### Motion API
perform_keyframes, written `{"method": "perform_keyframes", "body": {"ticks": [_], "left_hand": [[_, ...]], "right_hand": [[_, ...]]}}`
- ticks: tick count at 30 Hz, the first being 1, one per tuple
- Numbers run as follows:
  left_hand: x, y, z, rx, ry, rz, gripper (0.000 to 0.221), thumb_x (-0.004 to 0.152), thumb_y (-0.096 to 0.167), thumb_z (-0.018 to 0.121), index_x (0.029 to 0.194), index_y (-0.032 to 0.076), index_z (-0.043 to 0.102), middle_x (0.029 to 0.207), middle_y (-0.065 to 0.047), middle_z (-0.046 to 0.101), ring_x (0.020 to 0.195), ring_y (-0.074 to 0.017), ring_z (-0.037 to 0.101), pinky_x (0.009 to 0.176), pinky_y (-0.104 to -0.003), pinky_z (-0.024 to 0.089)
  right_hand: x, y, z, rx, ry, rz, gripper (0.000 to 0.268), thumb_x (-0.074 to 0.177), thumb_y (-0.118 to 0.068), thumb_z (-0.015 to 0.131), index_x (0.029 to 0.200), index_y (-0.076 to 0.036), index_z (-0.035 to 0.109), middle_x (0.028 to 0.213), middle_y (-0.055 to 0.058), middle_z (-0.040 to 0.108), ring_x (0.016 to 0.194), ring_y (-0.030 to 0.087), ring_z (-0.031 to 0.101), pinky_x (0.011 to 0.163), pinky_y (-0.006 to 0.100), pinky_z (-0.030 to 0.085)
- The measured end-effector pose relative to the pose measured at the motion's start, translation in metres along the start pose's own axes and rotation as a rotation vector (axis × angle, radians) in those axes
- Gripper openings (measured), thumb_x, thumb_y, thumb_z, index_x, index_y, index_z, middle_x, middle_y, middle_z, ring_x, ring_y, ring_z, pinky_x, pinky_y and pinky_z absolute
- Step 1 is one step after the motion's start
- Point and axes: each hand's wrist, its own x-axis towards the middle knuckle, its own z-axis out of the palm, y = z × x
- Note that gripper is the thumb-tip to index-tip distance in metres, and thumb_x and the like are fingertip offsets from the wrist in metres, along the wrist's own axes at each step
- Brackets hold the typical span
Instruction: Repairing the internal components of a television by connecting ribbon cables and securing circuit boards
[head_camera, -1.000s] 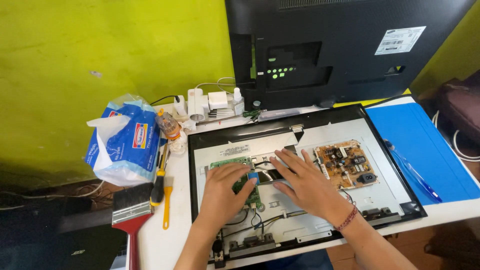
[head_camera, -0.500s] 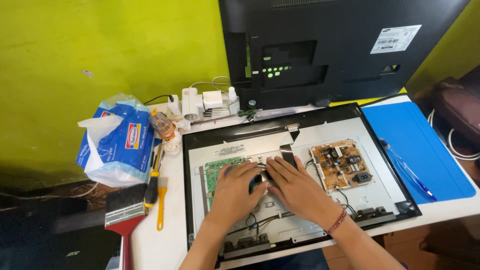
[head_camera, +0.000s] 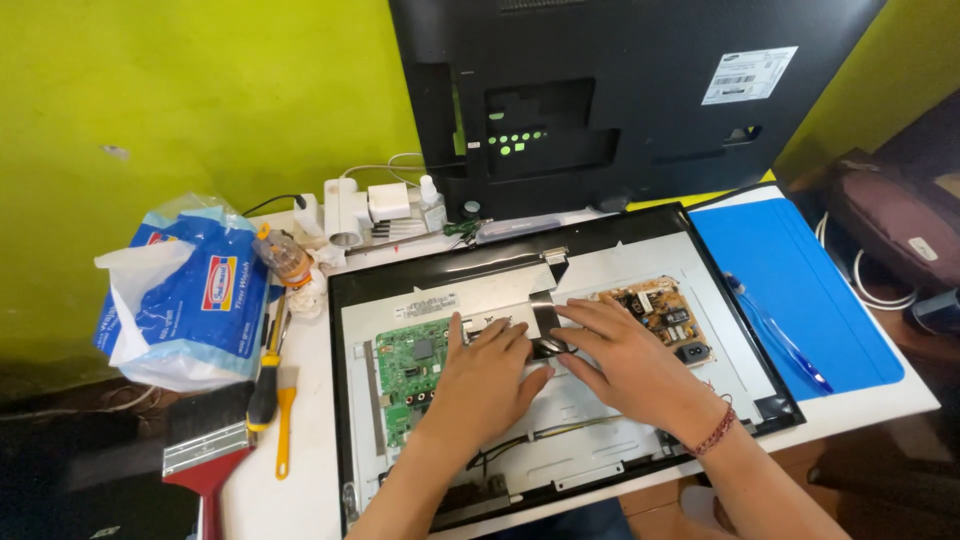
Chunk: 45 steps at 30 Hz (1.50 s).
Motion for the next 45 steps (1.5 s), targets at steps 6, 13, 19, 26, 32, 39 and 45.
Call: {"method": "perform_keyframes", "body": {"ticks": [6,13,19,26,32,39,45], "left_hand": [[0.009,0.010,-0.025,-0.294,-0.214,0.081,0.035,0.093,0.035,0.047,0.103,0.004,0.061,0.123,-0.019,0.062,0.124,-0.0343,0.053,0.112,-0.058,0.018],[0.015,-0.015,-0.026,-0.500,0.273,0.180,0.011,0.086,0.016,0.064,0.082,0.007,0.069,0.092,-0.011,0.074,0.090,-0.0321,0.070,0.078,-0.041,0.056],[0.011,-0.048,-0.029,-0.572,0.491,0.062,0.009,0.082,0.007,0.067,0.078,0.013,0.073,0.083,-0.003,0.076,0.081,-0.0242,0.073,0.073,-0.035,0.058],[0.010,-0.061,-0.024,-0.570,0.413,-0.098,0.013,0.087,0.015,0.060,0.091,0.009,0.072,0.112,-0.002,0.068,0.088,-0.0145,0.067,0.042,-0.025,0.045],[0.016,-0.061,-0.016,-0.634,0.352,-0.123,0.016,0.087,0.018,0.062,0.078,0.008,0.071,0.112,-0.001,0.068,0.089,-0.0142,0.067,0.051,-0.027,0.048],[0.005,-0.072,-0.028,-0.679,0.410,-0.107,0.016,0.085,0.015,0.064,0.074,0.007,0.072,0.106,-0.006,0.070,0.091,-0.0155,0.069,0.041,-0.023,0.047],[-0.015,-0.104,-0.029,-0.423,0.638,-0.229,0.008,0.085,0.014,0.065,0.086,0.010,0.072,0.100,0.000,0.071,0.090,-0.0114,0.066,0.040,-0.024,0.043]], "right_hand": [[-0.002,0.019,-0.001,0.018,0.048,0.015,0.024,0.088,-0.020,0.061,0.107,-0.007,0.067,0.119,0.009,0.064,0.122,0.027,0.054,0.108,0.047,0.036],[-0.007,0.042,-0.003,0.011,0.125,0.052,0.024,0.089,-0.023,0.061,0.107,-0.009,0.068,0.115,0.007,0.065,0.119,0.026,0.057,0.106,0.046,0.038],[-0.024,0.090,-0.006,-0.096,0.292,0.174,0.018,0.090,-0.017,0.061,0.105,-0.015,0.070,0.102,-0.001,0.070,0.105,0.019,0.065,0.092,0.034,0.049],[-0.047,0.134,-0.037,-0.259,0.052,0.725,0.036,0.093,-0.008,0.050,0.127,-0.009,0.060,0.114,0.011,0.065,0.099,0.031,0.063,0.072,0.044,0.058],[-0.055,0.139,-0.034,-0.324,-0.057,0.912,0.037,0.094,-0.024,0.051,0.130,-0.019,0.058,0.117,0.007,0.065,0.109,0.029,0.060,0.069,0.046,0.059],[-0.063,0.147,-0.030,-0.278,-0.163,1.057,0.037,0.097,-0.031,0.044,0.130,-0.021,0.057,0.121,0.010,0.061,0.116,0.031,0.055,0.071,0.051,0.058],[-0.065,0.145,-0.014,-0.365,0.089,0.869,0.037,0.098,-0.034,0.049,0.128,-0.017,0.063,0.117,0.011,0.065,0.112,0.032,0.058,0.065,0.046,0.056]]}}
